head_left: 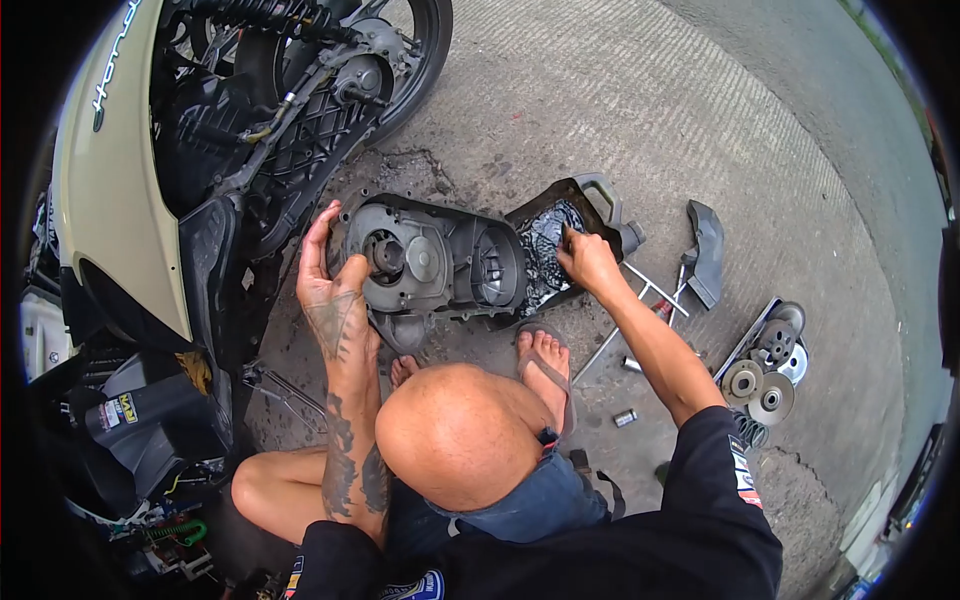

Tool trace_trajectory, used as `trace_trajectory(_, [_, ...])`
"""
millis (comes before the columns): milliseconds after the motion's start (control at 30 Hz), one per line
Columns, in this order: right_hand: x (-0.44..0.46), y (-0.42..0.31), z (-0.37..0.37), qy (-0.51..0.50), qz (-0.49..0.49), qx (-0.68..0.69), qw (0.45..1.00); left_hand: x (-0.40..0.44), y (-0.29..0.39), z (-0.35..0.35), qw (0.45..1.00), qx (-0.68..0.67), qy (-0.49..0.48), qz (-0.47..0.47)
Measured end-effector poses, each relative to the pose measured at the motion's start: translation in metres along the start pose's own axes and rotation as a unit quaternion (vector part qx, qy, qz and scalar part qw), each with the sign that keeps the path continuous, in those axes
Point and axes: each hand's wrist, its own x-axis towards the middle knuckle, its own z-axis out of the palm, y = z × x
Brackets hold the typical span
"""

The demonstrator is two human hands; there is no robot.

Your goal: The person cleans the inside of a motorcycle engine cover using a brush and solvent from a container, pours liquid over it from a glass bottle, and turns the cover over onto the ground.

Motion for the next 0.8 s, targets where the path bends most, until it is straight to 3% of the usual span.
trace_trajectory(67, [-0.007, -0.013, 0.005, -0.007, 0.012, 0.093, 0.996, 0.002, 0.003, 0.007, 1.000, 0.002, 0.000, 0.011])
trace_trajectory(167, [-0.001, -0.038, 0.020, 0.063, -0.040, 0.338, 0.938, 0.010, 0.016, 0.023, 0.998, 0.041, -0.004, -0.049])
trace_trajectory(200, [0.003, -0.043, 0.025, 0.061, -0.040, 0.339, 0.938, 0.015, 0.015, 0.025, 0.997, 0.074, -0.019, -0.033])
trace_trajectory(267, [0.020, -0.047, 0.029, 0.112, -0.159, 0.306, 0.932, 0.016, 0.020, 0.029, 0.994, 0.059, -0.052, -0.071])
trace_trajectory(400, [0.014, -0.031, 0.033, 0.016, -0.025, 0.094, 0.995, 0.019, 0.014, 0.027, 0.978, 0.192, -0.081, 0.014])
trace_trajectory(467, [0.014, -0.039, 0.031, -0.011, 0.010, 0.080, 0.997, 0.014, 0.016, 0.035, 0.968, 0.230, -0.059, 0.077])
trace_trajectory(533, [0.020, -0.049, 0.027, 0.046, -0.066, 0.328, 0.941, 0.013, 0.013, 0.040, 0.979, 0.190, -0.044, 0.056])
trace_trajectory(600, [0.028, -0.051, 0.024, 0.091, -0.099, 0.364, 0.922, 0.014, 0.004, 0.037, 0.983, 0.164, -0.040, 0.073])
trace_trajectory(667, [0.033, -0.035, 0.037, 0.071, -0.143, 0.211, 0.964, 0.012, 0.005, 0.037, 0.982, 0.171, -0.040, 0.073])
trace_trajectory(700, [0.027, -0.028, 0.040, 0.004, -0.091, 0.130, 0.987, 0.012, 0.004, 0.038, 0.982, 0.162, -0.041, 0.087])
trace_trajectory(800, [0.018, -0.023, 0.017, -0.007, -0.042, 0.127, 0.991, 0.014, 0.007, 0.043, 0.986, 0.137, -0.039, 0.087])
